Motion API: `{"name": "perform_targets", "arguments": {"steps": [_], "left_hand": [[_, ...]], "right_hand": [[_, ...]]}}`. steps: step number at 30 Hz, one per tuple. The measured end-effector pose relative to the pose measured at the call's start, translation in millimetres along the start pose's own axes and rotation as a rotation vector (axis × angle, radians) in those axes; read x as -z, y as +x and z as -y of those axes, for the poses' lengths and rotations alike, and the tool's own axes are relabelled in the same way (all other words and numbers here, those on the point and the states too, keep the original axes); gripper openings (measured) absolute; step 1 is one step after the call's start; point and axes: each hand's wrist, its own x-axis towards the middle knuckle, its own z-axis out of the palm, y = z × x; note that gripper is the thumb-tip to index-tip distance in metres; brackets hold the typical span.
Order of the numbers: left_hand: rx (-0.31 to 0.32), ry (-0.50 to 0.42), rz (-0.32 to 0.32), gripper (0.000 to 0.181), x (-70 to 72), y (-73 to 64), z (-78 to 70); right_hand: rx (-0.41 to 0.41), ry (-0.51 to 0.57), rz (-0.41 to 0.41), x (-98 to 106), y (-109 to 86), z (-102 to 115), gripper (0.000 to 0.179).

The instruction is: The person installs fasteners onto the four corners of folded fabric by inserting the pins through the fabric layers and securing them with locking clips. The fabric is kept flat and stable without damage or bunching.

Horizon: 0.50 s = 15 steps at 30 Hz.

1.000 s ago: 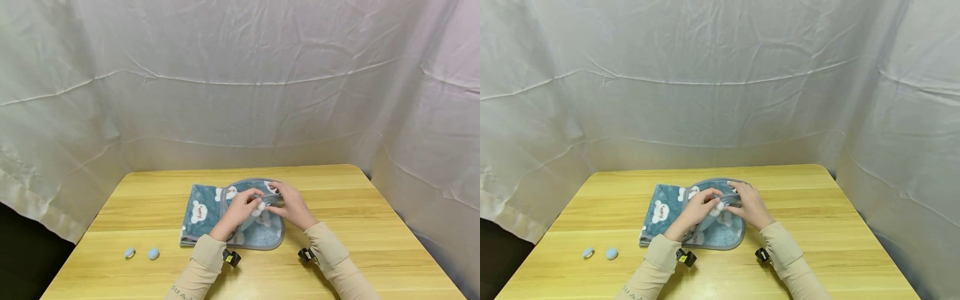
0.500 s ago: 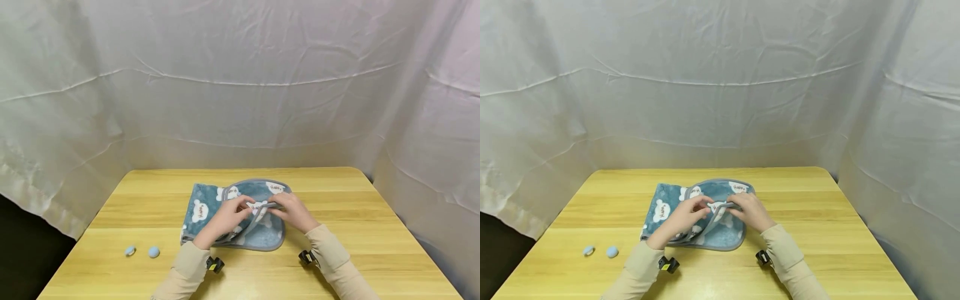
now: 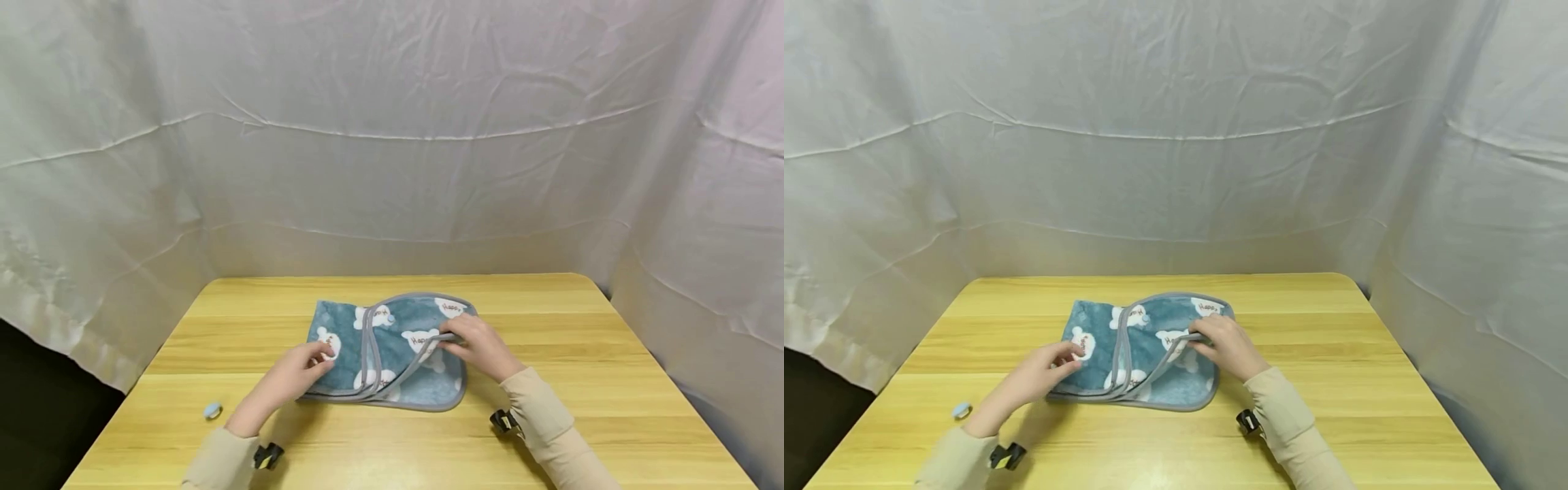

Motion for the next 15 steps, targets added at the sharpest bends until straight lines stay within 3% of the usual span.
{"name": "perform_targets", "arguments": {"steps": [9, 15], "left_hand": [[0.204, 0.066, 0.028, 0.021, 49.8, -37.7, 44.0], [0.321, 0.104, 0.044, 0.026, 70.8, -57.9, 68.8]], "right_hand": [[0.037, 0.005, -0.026, -1, 0.5, -1, 0.029], [0.033, 0.011, -0.018, -2, -0.2, -1, 0.030]]}}
